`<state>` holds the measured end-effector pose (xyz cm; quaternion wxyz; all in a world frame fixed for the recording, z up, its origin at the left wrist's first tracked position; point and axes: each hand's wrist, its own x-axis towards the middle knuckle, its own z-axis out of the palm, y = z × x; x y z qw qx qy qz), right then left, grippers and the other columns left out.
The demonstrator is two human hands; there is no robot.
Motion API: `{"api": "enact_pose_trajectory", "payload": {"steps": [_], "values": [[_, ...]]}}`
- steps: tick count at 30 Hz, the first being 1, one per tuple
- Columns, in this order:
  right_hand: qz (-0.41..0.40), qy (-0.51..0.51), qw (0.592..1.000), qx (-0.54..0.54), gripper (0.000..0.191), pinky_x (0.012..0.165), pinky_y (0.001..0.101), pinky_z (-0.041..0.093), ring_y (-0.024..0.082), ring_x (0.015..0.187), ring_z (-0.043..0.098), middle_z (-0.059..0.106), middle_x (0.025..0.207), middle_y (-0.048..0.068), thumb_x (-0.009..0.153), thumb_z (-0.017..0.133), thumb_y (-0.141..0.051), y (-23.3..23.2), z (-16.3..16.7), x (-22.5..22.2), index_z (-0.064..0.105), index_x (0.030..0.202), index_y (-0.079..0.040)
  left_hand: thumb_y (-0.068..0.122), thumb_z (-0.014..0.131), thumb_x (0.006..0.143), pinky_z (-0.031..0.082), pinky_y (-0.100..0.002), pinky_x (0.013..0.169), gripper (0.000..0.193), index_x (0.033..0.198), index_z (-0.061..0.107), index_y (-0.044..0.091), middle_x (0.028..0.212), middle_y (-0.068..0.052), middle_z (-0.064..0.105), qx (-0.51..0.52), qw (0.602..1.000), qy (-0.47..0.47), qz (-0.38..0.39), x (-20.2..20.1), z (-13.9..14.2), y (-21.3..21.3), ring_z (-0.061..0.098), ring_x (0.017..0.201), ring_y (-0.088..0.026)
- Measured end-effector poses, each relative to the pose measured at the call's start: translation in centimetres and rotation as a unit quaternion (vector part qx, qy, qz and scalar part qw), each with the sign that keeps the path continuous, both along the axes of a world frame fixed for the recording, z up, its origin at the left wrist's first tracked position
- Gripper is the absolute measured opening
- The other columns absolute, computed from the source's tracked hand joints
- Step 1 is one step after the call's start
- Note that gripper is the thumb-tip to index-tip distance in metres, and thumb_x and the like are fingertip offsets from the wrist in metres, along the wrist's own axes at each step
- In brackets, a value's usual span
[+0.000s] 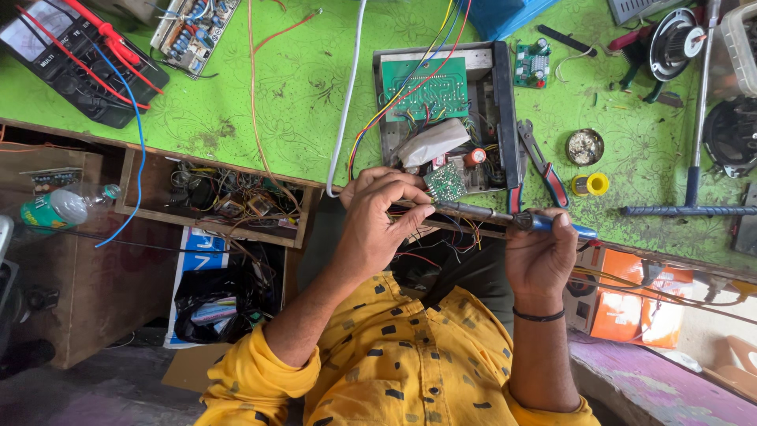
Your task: The person solders wires to a small green circuit board using a soldering iron and solder wire. They hold the board with one hand and apply heat and solder with the other, working on multiple connection points throughout the clip.
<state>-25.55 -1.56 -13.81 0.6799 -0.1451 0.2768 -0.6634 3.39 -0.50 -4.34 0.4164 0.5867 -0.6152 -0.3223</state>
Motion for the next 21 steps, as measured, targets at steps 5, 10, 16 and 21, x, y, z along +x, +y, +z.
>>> {"api": "enact_pose_trajectory", "payload": {"steps": [5,10,16,21], "values": [[0.000,-0.001,1.000,0.002,0.017,0.087,0.0377,0.059,0.025,0.094,0.073,0.075,0.104,0.014,0.108,0.063,-0.020,0.01,0.04,-0.01,0.068,0.107,-0.004,0.027,0.082,0.087,0.028,-0.041,0.108,0.017,0.095,0.077,0.014,0.111,0.001,0.075,0.000,1.000,0.000,0.002,-0.04,-0.04,0.00,0.057,0.122,-0.021],[-0.001,-0.003,1.000,0.002,0.016,0.087,0.0377,0.058,0.026,0.094,0.073,0.075,0.104,0.014,0.109,0.063,-0.020,0.00,-0.02,-0.01,0.068,0.108,-0.004,0.026,0.083,0.086,0.030,-0.041,0.107,0.016,0.095,0.077,0.014,0.112,0.001,0.074,-0.002,1.000,0.006,0.005,0.02,-0.08,0.01,0.057,0.121,-0.021],[-0.005,0.011,1.000,0.004,0.017,0.086,0.0381,0.058,0.026,0.092,0.072,0.075,0.104,0.014,0.107,0.064,-0.020,0.00,-0.09,0.01,0.068,0.107,-0.004,0.025,0.083,0.086,0.030,-0.041,0.107,0.016,0.095,0.077,0.014,0.112,0.001,0.075,-0.001,1.000,0.005,0.006,0.02,-0.10,0.06,0.058,0.121,-0.021],[-0.003,0.008,1.000,0.004,0.017,0.085,0.0372,0.058,0.025,0.092,0.072,0.074,0.103,0.014,0.108,0.064,-0.021,0.00,-0.04,0.04,0.068,0.107,-0.004,0.025,0.083,0.086,0.029,-0.041,0.107,0.016,0.096,0.077,0.014,0.112,0.001,0.074,-0.002,1.000,0.006,0.005,0.06,-0.12,0.06,0.058,0.122,-0.021]]}}
